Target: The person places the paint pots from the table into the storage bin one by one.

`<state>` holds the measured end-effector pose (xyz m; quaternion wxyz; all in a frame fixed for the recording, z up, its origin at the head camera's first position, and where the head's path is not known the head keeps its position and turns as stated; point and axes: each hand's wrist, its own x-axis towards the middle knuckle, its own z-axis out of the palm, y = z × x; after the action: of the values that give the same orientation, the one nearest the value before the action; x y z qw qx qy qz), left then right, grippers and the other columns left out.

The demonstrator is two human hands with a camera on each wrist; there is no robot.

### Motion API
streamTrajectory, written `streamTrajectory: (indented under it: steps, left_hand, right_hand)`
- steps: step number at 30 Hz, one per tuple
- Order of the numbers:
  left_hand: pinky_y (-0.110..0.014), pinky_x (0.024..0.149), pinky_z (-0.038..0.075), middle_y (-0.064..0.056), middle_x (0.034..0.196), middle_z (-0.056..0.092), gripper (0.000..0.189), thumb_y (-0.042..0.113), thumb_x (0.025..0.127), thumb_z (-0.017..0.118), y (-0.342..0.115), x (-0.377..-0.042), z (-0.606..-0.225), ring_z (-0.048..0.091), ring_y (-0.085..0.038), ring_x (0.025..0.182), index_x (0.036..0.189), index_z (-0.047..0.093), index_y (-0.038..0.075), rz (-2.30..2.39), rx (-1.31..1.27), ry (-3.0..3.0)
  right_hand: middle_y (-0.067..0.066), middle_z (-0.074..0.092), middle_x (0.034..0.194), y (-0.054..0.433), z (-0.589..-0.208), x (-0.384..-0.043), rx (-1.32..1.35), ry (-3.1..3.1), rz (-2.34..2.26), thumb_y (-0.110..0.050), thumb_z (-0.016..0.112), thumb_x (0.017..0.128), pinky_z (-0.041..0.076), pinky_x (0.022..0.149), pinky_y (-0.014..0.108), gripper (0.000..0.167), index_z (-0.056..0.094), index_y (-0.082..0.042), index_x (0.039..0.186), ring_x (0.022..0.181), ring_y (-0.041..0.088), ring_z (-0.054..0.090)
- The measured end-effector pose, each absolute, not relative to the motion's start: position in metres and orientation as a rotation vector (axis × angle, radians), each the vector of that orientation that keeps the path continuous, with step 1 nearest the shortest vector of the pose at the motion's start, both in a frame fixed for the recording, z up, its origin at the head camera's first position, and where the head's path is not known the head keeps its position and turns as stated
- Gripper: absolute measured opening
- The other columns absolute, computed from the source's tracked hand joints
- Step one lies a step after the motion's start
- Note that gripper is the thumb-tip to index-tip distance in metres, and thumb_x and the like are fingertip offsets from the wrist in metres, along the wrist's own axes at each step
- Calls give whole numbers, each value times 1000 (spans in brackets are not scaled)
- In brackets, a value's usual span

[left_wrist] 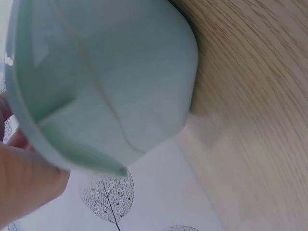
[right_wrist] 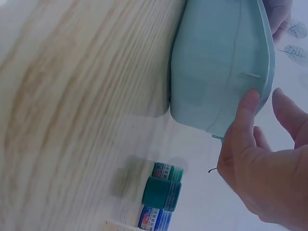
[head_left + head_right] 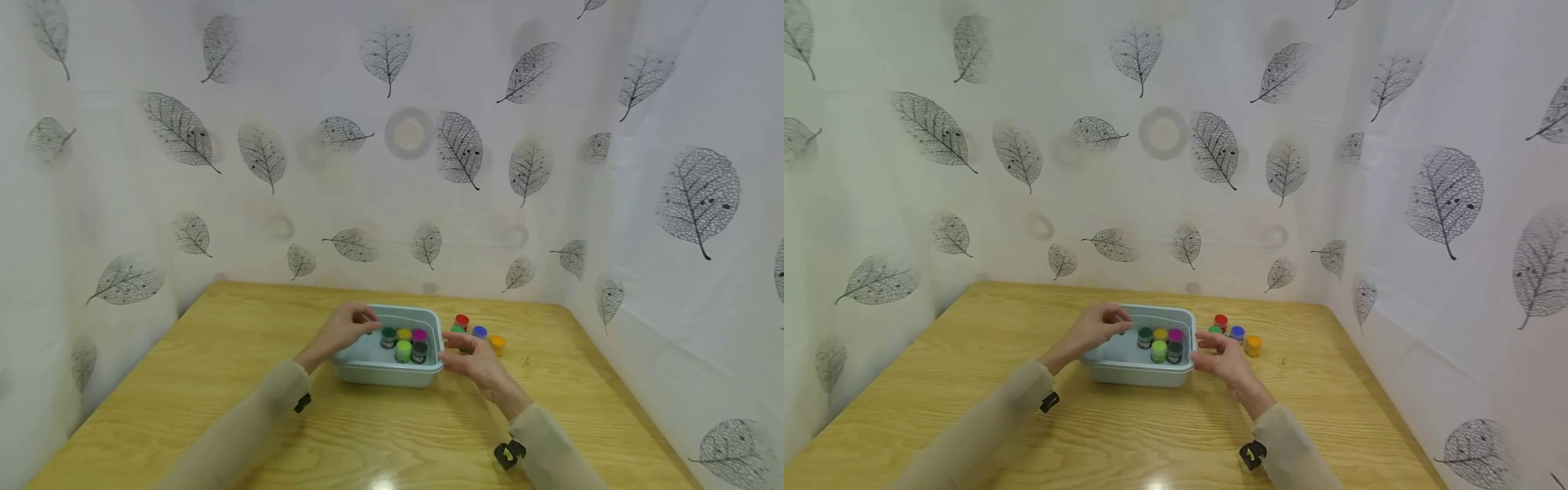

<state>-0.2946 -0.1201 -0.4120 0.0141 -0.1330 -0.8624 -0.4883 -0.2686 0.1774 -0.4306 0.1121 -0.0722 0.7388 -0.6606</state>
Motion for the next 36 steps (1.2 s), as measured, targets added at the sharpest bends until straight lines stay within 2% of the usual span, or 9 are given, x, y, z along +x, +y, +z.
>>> streamTrajectory:
  steps: [9, 12, 16, 18, 20, 23, 27, 31, 36]
  left_hand:
    - [-28, 63, 49, -11, 89, 70, 17, 19, 93, 68, -144, -288, -414, 62, -36, 87, 103, 71, 6, -1603, -345, -2621]
    - [-27, 64, 49, -13, 90, 70, 19, 19, 93, 67, -152, -286, -414, 62, -29, 83, 104, 71, 4, -1634, -335, -2604]
    - [-21, 55, 43, -10, 87, 68, 20, 18, 93, 67, -160, -284, -415, 53, -15, 67, 105, 70, 2, -1760, -262, -2562]
    - [-21, 51, 41, -7, 87, 67, 21, 18, 93, 67, -164, -283, -416, 50, -13, 65, 106, 69, 1, -1799, -208, -2550]
    - [-22, 52, 42, -6, 90, 67, 22, 16, 93, 68, -167, -281, -418, 51, -13, 67, 107, 69, 0, -1791, -176, -2544]
    - [-25, 62, 48, -8, 98, 68, 22, 11, 91, 68, -172, -277, -422, 56, -16, 79, 110, 68, 0, -1711, -183, -2545]
    - [-28, 74, 51, -17, 110, 66, 28, 1, 87, 69, -177, -271, -425, 59, -24, 92, 115, 66, -3, -1685, -236, -2518]
    - [-30, 75, 54, -21, 117, 63, 32, -1, 86, 69, -179, -267, -428, 59, -26, 97, 118, 66, -2, -1705, -229, -2512]
    - [-38, 78, 57, -23, 124, 60, 37, 3, 88, 69, -180, -262, -433, 59, -26, 102, 125, 62, -1, -1775, -183, -2514]
  right_hand:
    - [12, 59, 115, 183, -432, -270, -181, 2194, -1949, -7, 65, 93, 60, 85, 30, 46, 53, 3, 137, 99, 15, 63]
    - [10, 60, 114, 186, -434, -271, -221, 2187, -1934, -10, 65, 94, 59, 85, 30, 49, 50, 5, 138, 100, 15, 63]
    - [7, 61, 111, 192, -438, -274, -259, 2189, -1933, -10, 64, 95, 59, 85, 31, 49, 48, 8, 138, 102, 19, 63]
    - [4, 61, 108, 195, -440, -276, -251, 2192, -1933, -11, 64, 95, 59, 85, 31, 49, 49, 8, 137, 102, 20, 63]
    - [3, 62, 107, 198, -442, -277, -231, 2202, -1930, -12, 64, 95, 59, 84, 30, 48, 49, 8, 136, 100, 19, 63]
    - [2, 64, 107, 205, -443, -280, -200, 2233, -1950, -15, 65, 95, 58, 81, 27, 49, 50, 8, 136, 98, 18, 62]
    - [9, 65, 113, 215, -443, -285, -174, 2287, -1986, -18, 64, 96, 59, 77, 25, 50, 50, 7, 136, 96, 18, 62]
    - [15, 63, 123, 226, -444, -290, -131, 2330, -2002, -20, 64, 96, 59, 78, 26, 49, 52, 5, 136, 97, 17, 62]
    - [15, 62, 127, 237, -442, -294, -150, 2417, -1930, -23, 64, 97, 57, 83, 28, 49, 53, 4, 136, 101, 13, 62]
